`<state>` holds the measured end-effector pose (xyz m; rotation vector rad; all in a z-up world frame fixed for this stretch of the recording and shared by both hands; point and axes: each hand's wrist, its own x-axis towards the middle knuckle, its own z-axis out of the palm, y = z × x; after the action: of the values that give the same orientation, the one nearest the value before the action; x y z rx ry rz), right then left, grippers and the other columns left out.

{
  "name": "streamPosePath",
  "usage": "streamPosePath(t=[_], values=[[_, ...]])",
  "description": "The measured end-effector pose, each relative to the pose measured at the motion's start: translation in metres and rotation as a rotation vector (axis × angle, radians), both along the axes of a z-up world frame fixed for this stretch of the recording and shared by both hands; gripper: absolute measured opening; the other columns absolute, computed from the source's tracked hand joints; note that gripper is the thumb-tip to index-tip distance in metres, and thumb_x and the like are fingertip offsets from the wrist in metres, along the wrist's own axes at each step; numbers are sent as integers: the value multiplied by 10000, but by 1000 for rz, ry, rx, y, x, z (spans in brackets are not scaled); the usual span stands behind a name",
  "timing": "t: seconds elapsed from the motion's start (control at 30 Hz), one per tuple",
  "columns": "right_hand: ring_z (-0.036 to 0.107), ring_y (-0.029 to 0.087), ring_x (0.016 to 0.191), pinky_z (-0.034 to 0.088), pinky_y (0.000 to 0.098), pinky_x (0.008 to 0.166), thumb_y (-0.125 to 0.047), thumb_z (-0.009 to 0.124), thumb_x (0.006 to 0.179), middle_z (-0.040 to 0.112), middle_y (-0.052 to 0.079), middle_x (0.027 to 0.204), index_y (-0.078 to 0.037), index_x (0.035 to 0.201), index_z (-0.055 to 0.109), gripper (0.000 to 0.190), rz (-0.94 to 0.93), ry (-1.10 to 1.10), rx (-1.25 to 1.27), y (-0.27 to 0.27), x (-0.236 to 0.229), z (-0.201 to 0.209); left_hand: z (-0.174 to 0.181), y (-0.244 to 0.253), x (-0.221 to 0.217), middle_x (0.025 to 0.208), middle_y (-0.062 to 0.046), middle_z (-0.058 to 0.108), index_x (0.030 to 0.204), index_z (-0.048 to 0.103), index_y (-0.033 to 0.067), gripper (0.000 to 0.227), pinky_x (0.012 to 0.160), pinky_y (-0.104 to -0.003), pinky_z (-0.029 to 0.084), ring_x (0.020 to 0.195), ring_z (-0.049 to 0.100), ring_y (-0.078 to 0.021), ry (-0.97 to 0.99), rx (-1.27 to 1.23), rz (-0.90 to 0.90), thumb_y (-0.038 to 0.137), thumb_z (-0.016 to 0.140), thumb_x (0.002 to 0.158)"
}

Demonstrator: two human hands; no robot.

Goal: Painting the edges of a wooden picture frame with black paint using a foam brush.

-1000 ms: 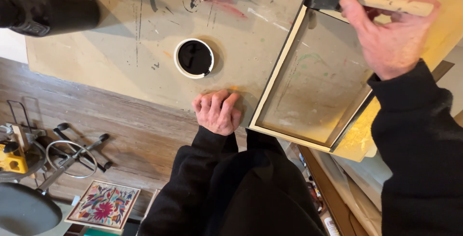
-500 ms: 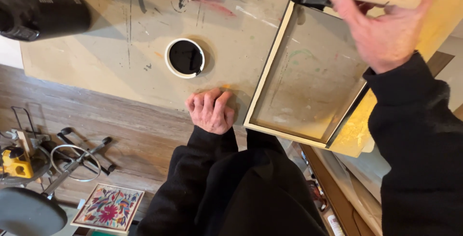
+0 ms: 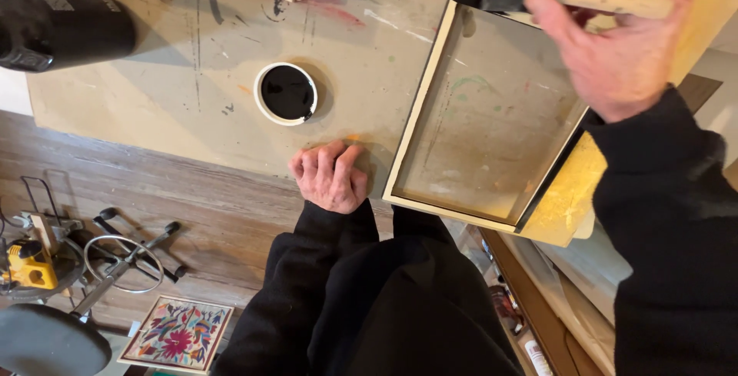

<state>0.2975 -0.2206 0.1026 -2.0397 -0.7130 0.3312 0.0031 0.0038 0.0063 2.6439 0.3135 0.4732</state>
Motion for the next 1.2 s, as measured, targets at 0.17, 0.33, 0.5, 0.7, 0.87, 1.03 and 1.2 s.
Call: streamPosePath(t=[0.17,0.33,0.5,0.7,0.87,1.03,1.2], values=[[732,199,975,610,250,827,127,691,1075,732,208,1081,114,1227,702,153,122,-73,38,-5,-4,5,-1,1,-2,1067,-34,642,1084,711,147,369,972,-428,394,939,573,-266,-8,14,13,131,625,726],[700,164,938,589,229,830,68,651,1134,732,169,1137,97,1221,682,97,18,-64,-107,-72,-4,6,-2,0,-2,1064,-36,644,1088,714,150,369,976,-428,403,941,577,-268,-17,11,13,125,623,731],[619,130,749,495,229,650,-75,697,1144,689,98,971,14,1267,717,153,-79,74,-364,-112,26,3,1,1,-4,1069,-50,646,1089,713,143,366,968,-440,400,941,578,-287,-4,7,5,127,624,734],[633,147,681,506,281,621,-126,738,1048,676,97,843,3,1131,715,155,370,-178,-533,-79,57,28,-1,-3,-1,1068,-49,639,1089,708,145,337,982,-449,398,949,574,-287,-2,13,7,118,626,763],[634,156,628,515,295,608,-229,815,935,677,44,727,-47,980,761,195,591,-459,-657,-70,63,24,-1,-3,-2,1074,-41,633,1106,704,149,353,992,-452,395,964,568,-287,22,21,23,124,622,763],[632,146,673,504,270,590,-253,799,962,672,30,767,-63,1004,746,201,586,-441,-628,-73,63,21,-3,-3,-3,1079,-36,629,1114,696,155,352,1000,-451,389,968,564,-283,26,26,22,127,622,771],[586,137,535,458,278,493,-222,771,954,630,47,646,-42,1038,772,199,486,-365,-689,-84,64,15,-2,-4,0,1077,-35,629,1115,695,156,352,993,-453,385,959,564,-280,16,26,10,129,618,772]])
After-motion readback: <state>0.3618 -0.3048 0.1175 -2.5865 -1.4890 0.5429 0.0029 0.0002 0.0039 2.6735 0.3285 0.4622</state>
